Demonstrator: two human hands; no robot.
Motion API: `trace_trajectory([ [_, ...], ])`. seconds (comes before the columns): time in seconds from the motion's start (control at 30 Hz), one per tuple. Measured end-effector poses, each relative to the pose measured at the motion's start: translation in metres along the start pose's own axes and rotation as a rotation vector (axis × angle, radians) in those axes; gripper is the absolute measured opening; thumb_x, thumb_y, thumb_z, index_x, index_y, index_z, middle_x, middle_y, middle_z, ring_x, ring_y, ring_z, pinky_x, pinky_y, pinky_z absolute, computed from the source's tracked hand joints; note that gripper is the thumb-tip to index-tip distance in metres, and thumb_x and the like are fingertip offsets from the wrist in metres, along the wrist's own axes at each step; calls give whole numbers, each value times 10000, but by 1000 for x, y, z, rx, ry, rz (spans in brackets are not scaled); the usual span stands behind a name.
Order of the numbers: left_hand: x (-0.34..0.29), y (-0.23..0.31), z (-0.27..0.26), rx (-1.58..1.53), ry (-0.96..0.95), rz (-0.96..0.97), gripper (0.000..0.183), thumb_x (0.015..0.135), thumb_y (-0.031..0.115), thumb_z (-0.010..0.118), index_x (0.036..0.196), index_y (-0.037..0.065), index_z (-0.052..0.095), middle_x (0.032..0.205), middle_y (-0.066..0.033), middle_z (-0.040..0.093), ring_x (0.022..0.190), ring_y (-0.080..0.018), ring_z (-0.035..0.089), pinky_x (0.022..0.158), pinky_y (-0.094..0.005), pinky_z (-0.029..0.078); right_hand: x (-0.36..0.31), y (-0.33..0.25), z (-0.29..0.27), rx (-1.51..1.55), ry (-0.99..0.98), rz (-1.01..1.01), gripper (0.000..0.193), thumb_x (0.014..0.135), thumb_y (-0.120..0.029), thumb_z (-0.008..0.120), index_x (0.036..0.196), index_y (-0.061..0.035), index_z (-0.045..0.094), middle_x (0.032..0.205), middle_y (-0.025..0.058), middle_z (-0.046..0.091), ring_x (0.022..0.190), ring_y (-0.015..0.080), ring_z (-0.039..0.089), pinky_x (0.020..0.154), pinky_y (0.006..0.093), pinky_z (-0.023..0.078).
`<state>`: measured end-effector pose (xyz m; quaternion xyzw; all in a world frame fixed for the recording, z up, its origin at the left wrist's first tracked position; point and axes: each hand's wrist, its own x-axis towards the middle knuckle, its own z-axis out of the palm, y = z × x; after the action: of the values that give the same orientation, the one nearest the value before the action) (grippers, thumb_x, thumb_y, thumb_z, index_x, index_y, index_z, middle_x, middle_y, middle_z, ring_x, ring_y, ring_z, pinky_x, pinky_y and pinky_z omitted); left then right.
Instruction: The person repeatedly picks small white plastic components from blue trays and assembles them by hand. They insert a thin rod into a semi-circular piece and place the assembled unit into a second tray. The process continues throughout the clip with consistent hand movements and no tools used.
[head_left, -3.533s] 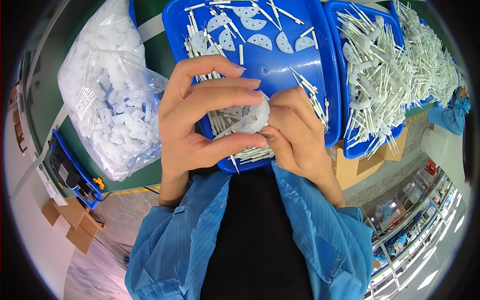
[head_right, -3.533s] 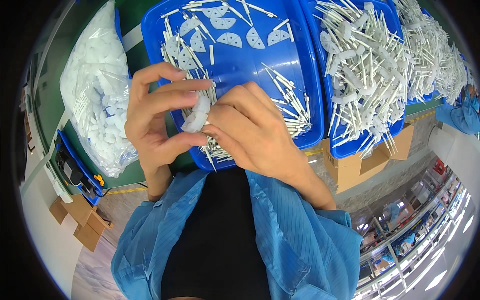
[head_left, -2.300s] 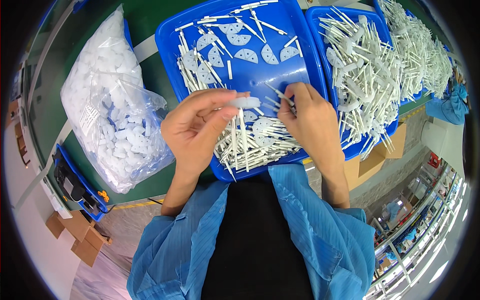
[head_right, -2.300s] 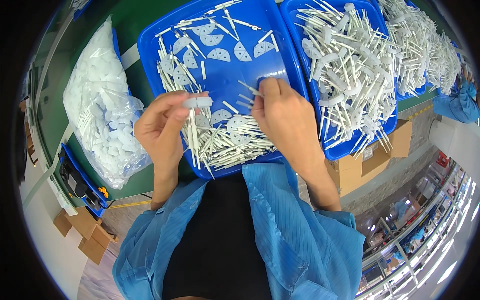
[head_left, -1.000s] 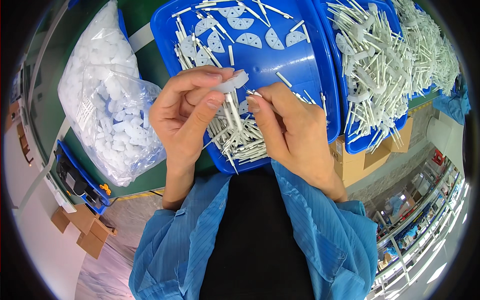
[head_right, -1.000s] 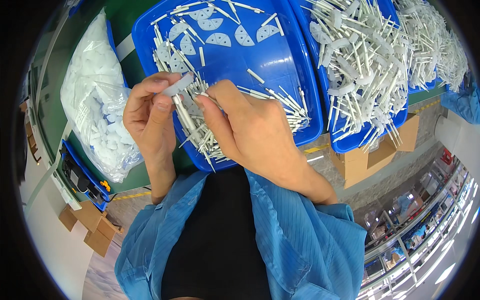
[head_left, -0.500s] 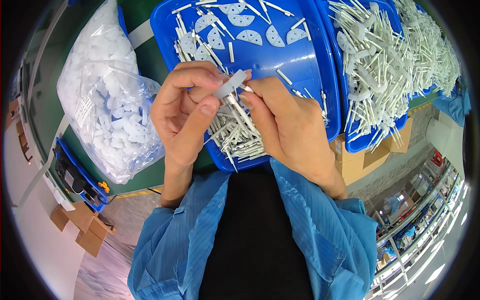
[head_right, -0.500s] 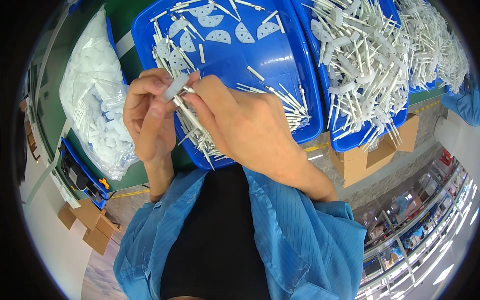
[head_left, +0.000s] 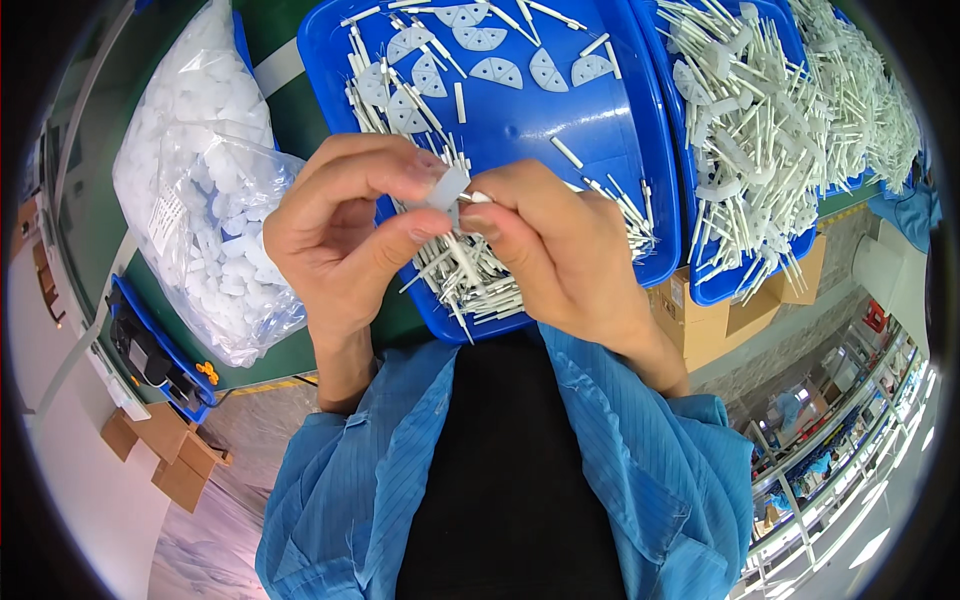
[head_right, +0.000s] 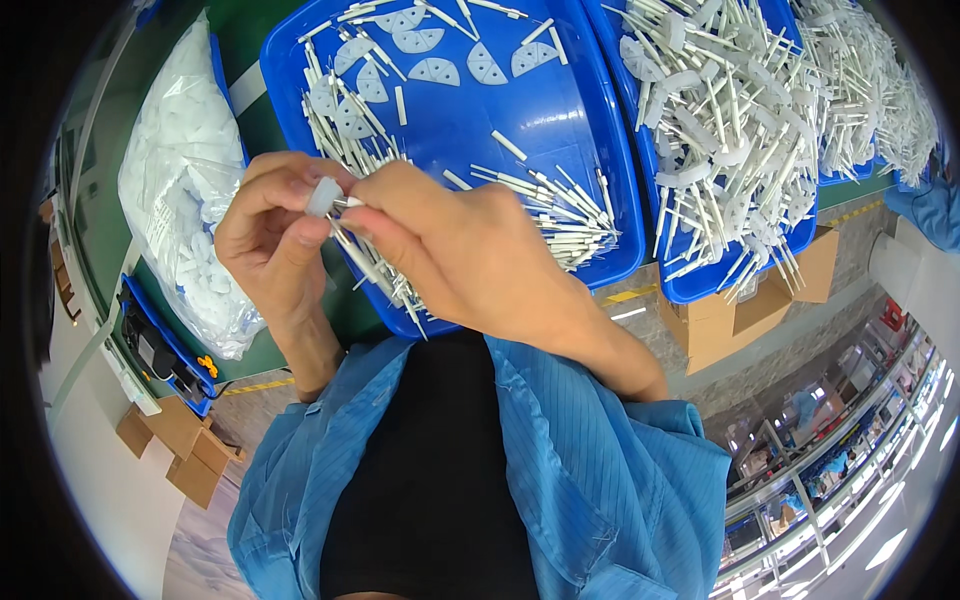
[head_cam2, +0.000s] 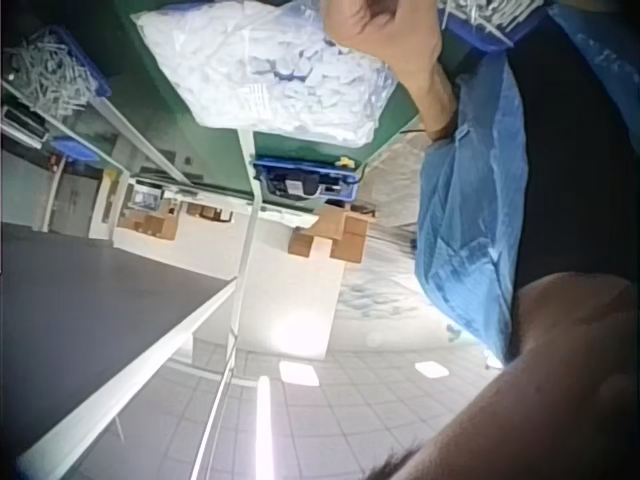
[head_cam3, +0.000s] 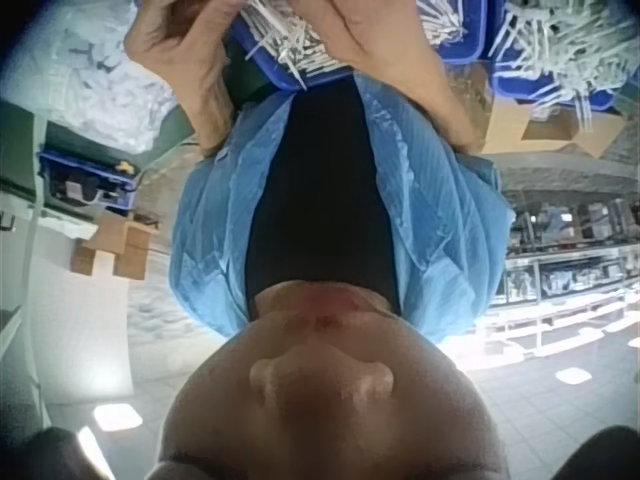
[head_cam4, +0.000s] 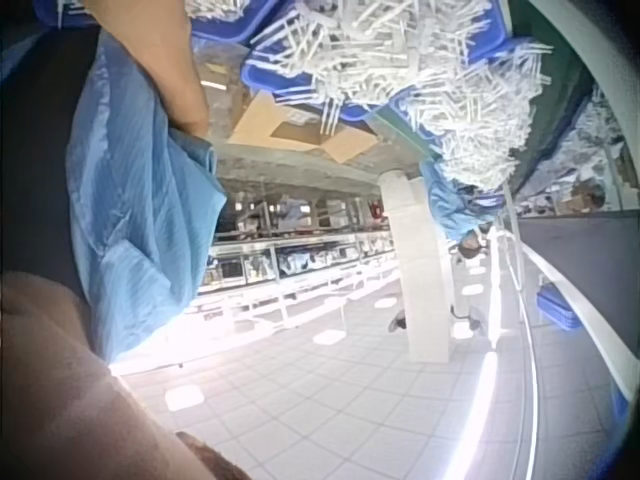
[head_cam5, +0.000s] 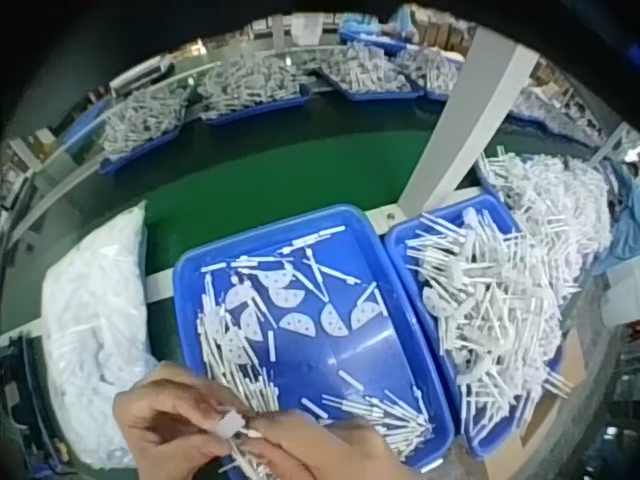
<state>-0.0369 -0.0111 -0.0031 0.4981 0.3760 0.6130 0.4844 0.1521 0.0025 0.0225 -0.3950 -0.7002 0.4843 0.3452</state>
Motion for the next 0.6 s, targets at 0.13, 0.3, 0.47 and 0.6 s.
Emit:
trace_trajectory([
  [0.13, -5, -3, 6, -169, 28, -67, 267, 723, -47, 817, 958, -41, 690, 1032, -160, 648, 943, -222, 663, 820, -304, 545, -3, 1, -2, -180, 18, -86, 111, 929, -44, 640, 1034, -13, 630, 818, 116, 681, 662, 246, 687, 579, 298, 507],
  [0.3, -5, -2, 4, -121, 27, -51, 263, 719, -30, 825, 950, -38, 700, 1014, -159, 661, 928, -220, 669, 798, -297, 544, -2, -1, -1, -151, 24, -65, 175, 872, -22, 696, 1035, -12, 633, 749, 101, 671, 573, 257, 658, 508, 316, 485],
  [0.47, 0, 2, 7, 139, -6, 73, 259, 715, -17, 829, 941, -42, 706, 953, -164, 677, 884, -222, 680, 762, -300, 546, -3, -6, 1, -419, 79, -167, 217, 827, -10, 738, 1015, 4, 631, 648, 69, 616, 501, 219, 603, 474, 308, 459],
  [0.6, -2, 1, 8, 94, -32, 137, 304, 690, 4, 859, 952, -37, 710, 943, -168, 685, 835, -227, 693, 742, -304, 557, -2, -3, -6, -369, 45, -240, 220, 833, -58, 744, 1019, -3, 640, 654, 63, 607, 500, 216, 582, 470, 317, 451],
])
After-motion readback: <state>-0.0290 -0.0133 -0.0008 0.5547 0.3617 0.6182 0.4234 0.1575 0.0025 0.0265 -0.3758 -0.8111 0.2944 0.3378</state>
